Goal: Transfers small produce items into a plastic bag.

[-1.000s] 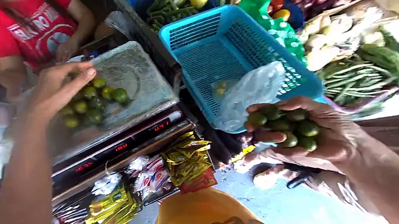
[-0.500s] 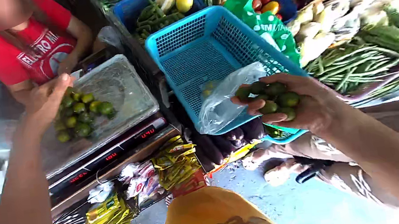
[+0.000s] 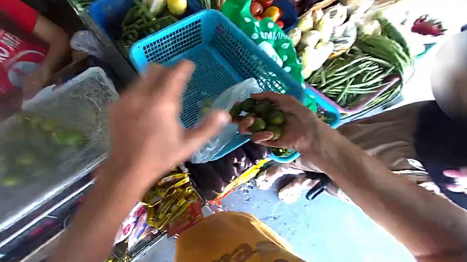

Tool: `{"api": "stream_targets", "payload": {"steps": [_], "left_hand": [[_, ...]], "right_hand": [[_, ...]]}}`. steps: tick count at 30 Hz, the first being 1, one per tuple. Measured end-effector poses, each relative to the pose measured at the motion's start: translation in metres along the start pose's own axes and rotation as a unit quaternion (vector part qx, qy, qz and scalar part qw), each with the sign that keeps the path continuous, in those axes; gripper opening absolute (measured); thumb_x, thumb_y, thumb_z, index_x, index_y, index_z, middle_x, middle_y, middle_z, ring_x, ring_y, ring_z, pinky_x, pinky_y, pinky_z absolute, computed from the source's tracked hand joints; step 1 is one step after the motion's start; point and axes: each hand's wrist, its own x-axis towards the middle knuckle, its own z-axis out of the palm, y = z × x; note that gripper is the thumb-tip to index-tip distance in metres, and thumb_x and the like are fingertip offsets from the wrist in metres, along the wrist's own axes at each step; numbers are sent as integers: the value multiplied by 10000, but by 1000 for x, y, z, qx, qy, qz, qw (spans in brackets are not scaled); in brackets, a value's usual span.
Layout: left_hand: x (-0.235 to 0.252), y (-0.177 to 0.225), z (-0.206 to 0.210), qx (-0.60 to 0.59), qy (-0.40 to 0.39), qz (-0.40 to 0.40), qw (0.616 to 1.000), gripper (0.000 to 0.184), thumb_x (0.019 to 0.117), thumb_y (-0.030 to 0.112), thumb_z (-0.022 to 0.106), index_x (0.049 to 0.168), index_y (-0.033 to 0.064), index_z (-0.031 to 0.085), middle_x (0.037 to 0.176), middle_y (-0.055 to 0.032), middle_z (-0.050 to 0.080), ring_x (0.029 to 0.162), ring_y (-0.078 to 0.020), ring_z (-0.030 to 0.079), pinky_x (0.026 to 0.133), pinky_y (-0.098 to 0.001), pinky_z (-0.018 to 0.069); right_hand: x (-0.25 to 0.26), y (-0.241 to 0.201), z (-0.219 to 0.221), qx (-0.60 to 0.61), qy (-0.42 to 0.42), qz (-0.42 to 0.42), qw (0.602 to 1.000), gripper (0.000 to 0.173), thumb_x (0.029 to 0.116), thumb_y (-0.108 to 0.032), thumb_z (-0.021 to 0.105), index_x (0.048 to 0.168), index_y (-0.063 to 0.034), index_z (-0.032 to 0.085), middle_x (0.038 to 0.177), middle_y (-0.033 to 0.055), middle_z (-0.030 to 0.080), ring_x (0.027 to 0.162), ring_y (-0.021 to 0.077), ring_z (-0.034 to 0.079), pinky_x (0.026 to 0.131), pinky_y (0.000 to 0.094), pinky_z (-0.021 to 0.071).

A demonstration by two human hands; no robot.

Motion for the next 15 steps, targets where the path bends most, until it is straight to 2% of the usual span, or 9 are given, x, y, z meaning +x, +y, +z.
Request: {"api": "stream_targets", "payload": {"steps": [2, 3, 4, 5, 9, 10, 11, 13, 15], "left_hand": [[16, 43, 42, 46, -143, -6, 989, 698, 945, 483, 656, 1513, 101, 516, 1259, -199, 646, 908, -373, 684, 697, -553, 534], [29, 50, 56, 61, -195, -24, 979, 541, 992, 319, 637, 1460, 62, 555, 1217, -228, 648, 928, -414, 677, 711, -571, 521], [39, 49, 66, 68, -205, -40, 976, 351, 1005, 188, 600, 1318, 33, 638, 1115, -233, 675, 924, -429, 683, 704, -573, 518], [48, 46, 70, 60, -200, -58, 976, 257, 1014, 132, 562, 1223, 28, 669, 1046, -226, 693, 935, -431, 688, 710, -571, 519], [60, 48, 61, -56, -108, -82, 989, 272, 1069, 231, 488, 1172, 51, 665, 901, -187, 698, 896, -394, 698, 722, -550, 530], [61, 51, 59, -83, -98, -92, 987, 302, 1082, 265, 473, 1185, 61, 670, 914, -180, 705, 905, -385, 702, 732, -553, 540], [62, 52, 59, -99, -91, -106, 985, 314, 1089, 284, 460, 1191, 74, 670, 921, -170, 707, 910, -374, 705, 733, -548, 546], [65, 44, 59, -111, -83, -141, 980, 324, 1099, 293, 434, 1210, 97, 666, 937, -155, 708, 921, -356, 707, 728, -532, 552], [64, 29, 57, -121, -84, -171, 974, 320, 1104, 280, 422, 1215, 92, 655, 951, -160, 709, 934, -358, 708, 728, -532, 559]], "right_hand": [[4, 1, 6, 8, 20, -4, 1000, 461, 1065, -419, 321, 1155, -86, 628, 975, 104, 687, 584, 111, 647, 427, 198, 508], [6, 1, 7, 17, 15, -2, 1000, 458, 1063, -422, 322, 1179, -90, 615, 996, 105, 680, 589, 111, 647, 431, 198, 510], [9, 2, 9, 29, 9, 1, 1000, 462, 1061, -423, 320, 1202, -91, 608, 1017, 107, 676, 599, 113, 647, 440, 198, 514], [12, 2, 12, 41, 12, -1, 999, 468, 1061, -425, 315, 1196, -85, 608, 1011, 109, 679, 597, 114, 648, 444, 197, 516], [30, 3, 33, 42, 101, -70, 991, 402, 1080, -391, 321, 1024, -111, 604, 832, 56, 667, 662, 117, 670, 583, 244, 582], [35, 3, 39, 20, 149, -100, 984, 339, 1081, -382, 356, 1042, -137, 587, 847, 41, 669, 719, 138, 686, 636, 305, 603], [39, 1, 41, -2, 161, -116, 980, 311, 1083, -392, 368, 1154, -152, 553, 942, 42, 659, 825, 165, 690, 718, 369, 609], [42, -4, 37, -44, 127, -124, 983, 382, 1084, -395, 377, 1364, -142, 442, 1129, 72, 633, 997, 203, 672, 849, 420, 586], [35, -10, 29, -164, 114, -150, 968, 342, 1088, -343, 398, 1355, -133, 435, 1101, 50, 660, 994, 197, 690, 841, 413, 592]]}}
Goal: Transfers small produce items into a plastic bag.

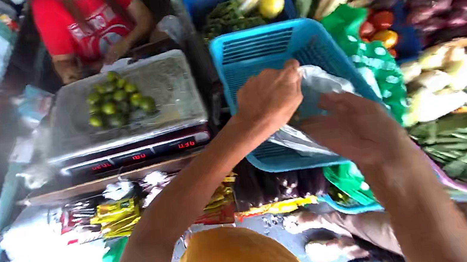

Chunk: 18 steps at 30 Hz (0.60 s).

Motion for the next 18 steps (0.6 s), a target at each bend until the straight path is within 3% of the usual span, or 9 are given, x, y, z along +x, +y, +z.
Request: {"api": "stream_targets", "payload": {"steps": [1, 4, 5, 7, 10, 12, 14, 16, 18], "left_hand": [[-2, -6, -4, -7, -8, -5, 1000, 325, 1108, 278, 418, 1219, 80, 650, 957, -166, 708, 938, -359, 707, 735, -534, 561], [-29, -19, -12, 12, -28, 62, 998, 327, 1097, 312, 476, 1153, 63, 681, 946, -136, 705, 922, -317, 697, 735, -514, 547], [-41, -24, -15, 36, -11, 100, 994, 312, 1074, 342, 519, 1133, 99, 705, 965, -100, 697, 930, -283, 685, 724, -483, 537], [-70, -40, -31, 65, 68, 162, 982, 291, 1021, 354, 614, 1200, 160, 736, 1072, -65, 680, 1027, -249, 646, 738, -420, 540], [-103, -99, -76, 138, 224, 145, 954, 433, 935, 425, 702, 1305, 199, 701, 1247, -62, 679, 1216, -252, 612, 890, -420, 570], [-118, -155, -105, 205, 266, 57, 940, 752, 880, 602, 681, 1487, 178, 546, 1441, -127, 580, 1367, -354, 500, 1022, -581, 469], [-126, -203, -122, 218, 257, -39, 941, 1075, 788, 786, 648, 1611, 166, 344, 1606, -190, 388, 1486, -463, 318, 1060, -744, 337], [-128, -230, -129, 188, 216, -121, 951, 1267, 698, 874, 642, 1662, 197, 175, 1678, -197, 235, 1540, -469, 193, 1082, -793, 250], [-123, -240, -133, 135, 170, -160, 963, 1357, 661, 859, 705, 1673, 222, 63, 1686, -208, 210, 1540, -477, 192, 1089, -810, 228]], "right_hand": [[-4, -2, -10, -72, -19, -20, 997, 327, 1073, -337, 405, 1334, -153, 479, 1100, 9, 676, 1013, 179, 687, 843, 408, 593], [-36, -14, -16, -276, -76, -43, 957, 469, 1049, -341, 414, 1446, -130, 543, 1392, -5, 625, 1269, 199, 608, 957, 448, 559], [-49, -20, -10, -334, -90, -70, 936, 440, 1048, -303, 427, 1380, -78, 609, 1378, 22, 659, 1264, 216, 634, 977, 446, 575], [-64, -30, 1, -428, -148, -170, 875, 333, 1063, -188, 438, 1207, -19, 687, 1209, 43, 748, 1119, 189, 719, 940, 387, 615], [-53, -35, 35, -493, -206, -346, 771, 287, 1042, -214, 572, 1211, -8, 680, 1142, 19, 732, 1024, 89, 704, 894, 310, 611], [-39, -28, 85, -530, -210, -408, 713, 394, 965, -265, 627, 1283, -34, 654, 1238, 57, 694, 1097, 98, 684, 901, 311, 613], [-17, -13, 143, -548, -241, -423, 680, 445, 931, -209, 633, 1352, -65, 625, 1357, 97, 638, 1207, 183, 644, 967, 397, 585], [18, 6, 196, -542, -268, -449, 658, 421, 951, -143, 624, 1363, -56, 628, 1370, 148, 627, 1236, 269, 628, 1000, 473, 555], [57, 21, 246, -537, -279, -461, 649, 415, 946, -144, 632, 1353, -67, 649, 1365, 154, 637, 1284, 301, 591, 1053, 500, 493]]}}
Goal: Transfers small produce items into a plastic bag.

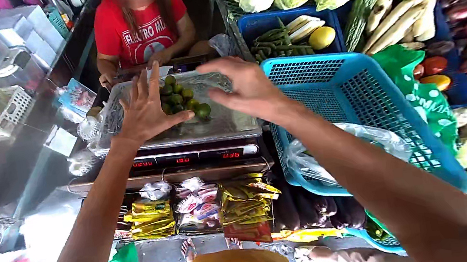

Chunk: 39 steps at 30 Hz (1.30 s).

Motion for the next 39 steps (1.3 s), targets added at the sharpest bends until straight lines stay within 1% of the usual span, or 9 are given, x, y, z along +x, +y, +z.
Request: {"api": "stream_targets", "payload": {"steps": [4, 11, 14, 16, 18, 22, 27, 31, 39], "left_hand": [[8, -2, 6, -36, -62, -4, 997, 1443, 643, 771, 805, 1663, 243, -69, 1644, -202, 315, 1519, -454, 276, 1086, -831, 205], [9, -30, 12, -48, -23, 46, 998, 1291, 729, 531, 834, 1662, 144, 32, 1520, -233, 429, 1342, -440, 489, 1018, -693, 403], [12, -43, 19, -65, 9, 100, 993, 1081, 773, 463, 796, 1628, 85, 254, 1449, -251, 475, 1236, -420, 561, 973, -628, 472], [15, -51, 28, -76, 39, 148, 985, 815, 784, 464, 771, 1467, 78, 550, 1382, -224, 509, 1147, -366, 585, 921, -552, 498], [17, -52, 30, -81, 39, 169, 981, 696, 805, 484, 769, 1360, 86, 634, 1446, -216, 483, 1167, -344, 598, 952, -506, 520], [20, -53, 28, -68, 20, 223, 972, 531, 912, 447, 688, 1255, 43, 679, 1465, -198, 545, 1318, -369, 551, 1087, -525, 448], [16, -40, 28, 40, 56, 216, 974, 398, 953, 412, 606, 1185, 94, 667, 1246, -183, 631, 1125, -445, 615, 757, -609, 516], [8, -36, 27, 82, 99, 176, 976, 383, 959, 435, 594, 1165, 129, 696, 1244, -218, 621, 1045, -474, 650, 634, -580, 548], [8, -24, 13, 112, 27, 114, 987, 422, 980, 479, 548, 1173, 135, 698, 1234, -277, 618, 1022, -515, 646, 702, -627, 519]], "right_hand": [[80, 16, 44, 97, -83, 38, 991, 427, 950, -124, 669, 1361, -20, 617, 1446, 157, 573, 1366, 255, 521, 1139, 451, 423], [100, 27, 86, 59, -151, 42, 986, 318, 962, -206, 665, 1207, -9, 713, 1256, 212, 642, 1188, 326, 600, 1024, 504, 469], [90, 30, 81, 21, -127, 28, 991, 281, 976, -243, 636, 1146, -45, 741, 1211, 196, 654, 1172, 342, 596, 1006, 516, 468], [74, 33, 78, -1, -100, -11, 995, 315, 979, -293, 624, 1137, -47, 738, 1218, 191, 652, 1187, 349, 592, 1013, 516, 470], [55, 34, 78, -24, -81, -45, 995, 427, 970, -392, 596, 1212, -59, 710, 1269, 177, 632, 1198, 349, 588, 997, 513, 490], [27, 23, 75, -91, -66, -81, 990, 551, 937, -498, 618, 1306, -93, 674, 1362, 167, 603, 1269, 359, 571, 1000, 520, 509], [13, 6, 78, -203, -32, -69, 976, 523, 872, -479, 650, 1278, -150, 671, 1281, 162, 633, 1136, 422, 618, 705, 563, 541], [14, 4, 78, -253, -35, -31, 966, 533, 862, -504, 627, 1309, -216, 660, 1214, 160, 641, 1077, 442, 608, 646, 548, 493], [36, 2, 72, -276, -83, 52, 956, 424, 917, -421, 644, 1254, -167, 691, 1154, 228, 639, 1033, 462, 633, 691, 575, 507]]}}
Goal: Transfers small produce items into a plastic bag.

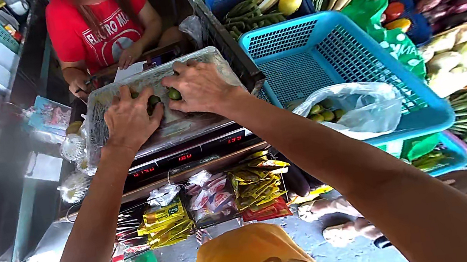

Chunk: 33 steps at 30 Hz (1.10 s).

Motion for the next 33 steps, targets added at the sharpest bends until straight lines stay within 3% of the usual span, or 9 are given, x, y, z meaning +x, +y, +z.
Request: {"api": "stream_targets", "payload": {"steps": [5, 8, 13, 17, 22, 24, 28, 30, 33], "left_hand": [[-2, 18, 4, 40, 15, -44, 998, 430, 981, 434, 515, 1216, 114, 678, 1228, -304, 598, 1031, -546, 629, 645, -622, 510], [-6, 18, 11, 43, 76, -27, 996, 405, 969, 418, 558, 1165, 91, 696, 1205, -288, 606, 969, -512, 655, 603, -574, 528], [-3, 13, 4, -4, 39, -28, 999, 410, 951, 426, 595, 1189, 111, 705, 1286, -283, 581, 946, -485, 667, 661, -597, 530], [-4, 5, 10, -15, 78, 38, 996, 372, 903, 418, 618, 1100, 116, 712, 1268, -248, 582, 880, -430, 674, 609, -545, 528], [-5, 5, 12, -35, 96, 91, 991, 347, 885, 416, 642, 1079, 139, 720, 1262, -219, 595, 871, -398, 682, 595, -531, 538], [-5, 5, 11, -31, 89, 81, 992, 347, 889, 418, 626, 1077, 143, 724, 1248, -225, 607, 867, -412, 684, 592, -549, 532], [-11, 11, 10, -38, 67, 53, 996, 369, 903, 426, 632, 1100, 130, 731, 1254, -220, 620, 957, -447, 672, 657, -609, 531], [-11, 10, 11, -37, 77, 42, 996, 394, 890, 446, 631, 1111, 136, 735, 1238, -208, 630, 994, -451, 663, 666, -614, 530], [-14, 13, 12, -38, 63, 5, 997, 422, 922, 452, 613, 1167, 125, 725, 1227, -253, 635, 1082, -514, 628, 714, -657, 511]], "right_hand": [[2, -22, -3, 1, -17, 103, 995, 366, 924, -322, 694, 1247, -150, 695, 1287, 244, 577, 1133, 457, 607, 728, 563, 537], [2, -22, -4, 2, -15, 98, 995, 361, 931, -279, 698, 1258, -128, 689, 1322, 259, 548, 1103, 456, 618, 738, 559, 544], [1, -5, -6, 18, -1, 74, 997, 385, 931, -246, 689, 1300, -138, 675, 1307, 288, 545, 969, 457, 662, 732, 589, 544], [-11, 0, -3, -4, 26, 56, 998, 366, 932, -235, 687, 1282, -125, 682, 1257, 292, 558, 915, 445, 670, 702, 567, 551], [-25, -5, -5, 26, 112, 34, 993, 370, 903, -213, 701, 1269, -160, 712, 1209, 263, 595, 873, 408, 676, 652, 511, 561], [-18, 8, -22, 67, 152, 84, 983, 384, 905, -224, 701, 1285, -179, 721, 1251, 259, 610, 867, 395, 696, 669, 531, 576], [22, 69, -49, 137, 42, 235, 961, 373, 937, -305, 699, 1280, -160, 695, 1329, 239, 618, 1173, 453, 623, 897, 670, 503], [30, 78, -42, 147, 9, 236, 961, 364, 930, -308, 718, 1254, -142, 709, 1274, 233, 661, 1166, 465, 631, 887, 705, 499], [29, 57, -40, 80, -14, 222, 972, 362, 938, -258, 688, 1292, -180, 693, 1312, 247, 618, 1152, 460, 632, 858, 643, 526]]}}
